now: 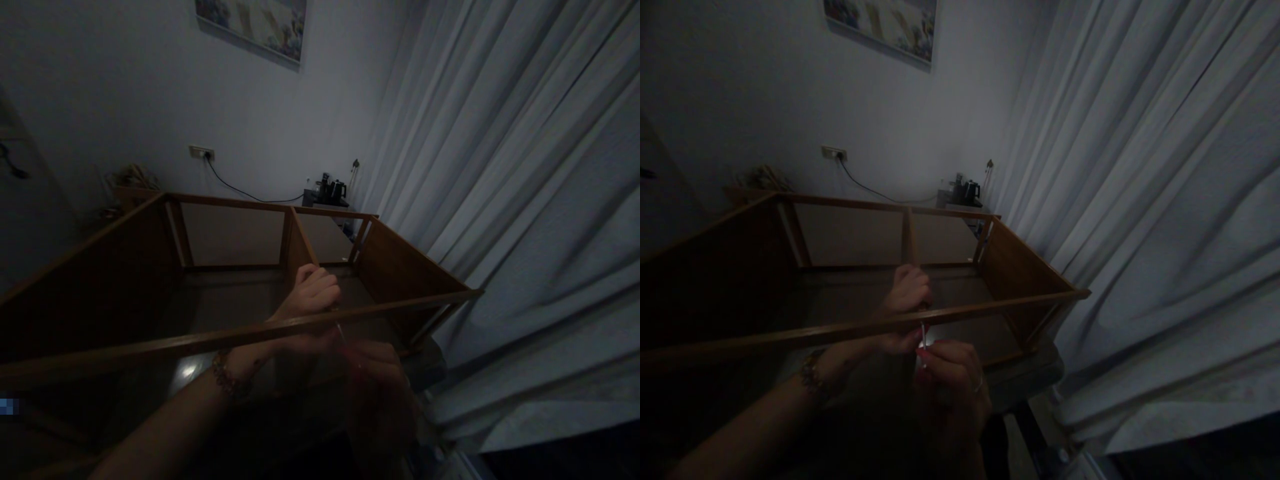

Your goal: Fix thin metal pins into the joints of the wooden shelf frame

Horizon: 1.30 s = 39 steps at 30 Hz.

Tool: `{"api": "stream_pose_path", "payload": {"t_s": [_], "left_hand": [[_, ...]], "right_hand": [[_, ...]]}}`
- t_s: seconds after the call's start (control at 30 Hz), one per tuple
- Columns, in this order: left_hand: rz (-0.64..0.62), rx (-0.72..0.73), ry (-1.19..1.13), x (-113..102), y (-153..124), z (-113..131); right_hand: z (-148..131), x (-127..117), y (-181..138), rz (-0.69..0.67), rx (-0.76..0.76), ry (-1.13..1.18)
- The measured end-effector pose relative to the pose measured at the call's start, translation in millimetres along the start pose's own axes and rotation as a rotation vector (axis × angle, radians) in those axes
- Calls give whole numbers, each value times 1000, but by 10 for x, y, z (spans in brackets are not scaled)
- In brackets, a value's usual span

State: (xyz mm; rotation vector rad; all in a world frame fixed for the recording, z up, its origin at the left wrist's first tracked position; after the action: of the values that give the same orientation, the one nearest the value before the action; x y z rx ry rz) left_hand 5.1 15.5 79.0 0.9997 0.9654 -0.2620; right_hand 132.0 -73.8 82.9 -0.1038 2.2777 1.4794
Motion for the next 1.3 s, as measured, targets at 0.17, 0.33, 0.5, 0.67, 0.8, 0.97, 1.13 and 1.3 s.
{"api": "stream_pose_path", "payload": {"t_s": [0.17, 0.33, 0.5, 0.67, 0.8, 0.97, 1.13, 1.3], "left_hand": [[96, 69, 10, -45, -14, 27], [126, 98, 16, -90, -12, 72], [139, 93, 33, -107, -15, 79], [118, 57, 49, -94, -13, 69], [112, 48, 53, -90, -16, 64], [102, 49, 38, -87, -8, 60], [54, 24, 24, -78, 10, 58], [88, 33, 27, -91, 3, 72]], "right_hand": [[142, 86, 61, -43, 217, 334], [178, 111, 44, 2, 264, 456], [184, 120, 15, 22, 264, 454], [103, 83, 50, 54, 173, 384], [114, 74, 14, 76, 131, 299], [206, -25, -110, 139, 41, 163], [137, -77, -99, 39, -73, -88], [0, -17, 23, -75, -18, -228]]}}
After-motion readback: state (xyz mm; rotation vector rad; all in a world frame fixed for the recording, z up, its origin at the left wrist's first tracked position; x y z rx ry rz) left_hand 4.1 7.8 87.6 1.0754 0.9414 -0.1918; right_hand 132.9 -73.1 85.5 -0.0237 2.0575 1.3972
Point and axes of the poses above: each hand's wrist, its own y-axis towards the middle knuckle, its own x-axis out of the palm, z = x × y, the point moved 7 cm from there along y, towards the middle knuckle, and after that the axes turned 14 degrees about -z, right-handed, at the moved point
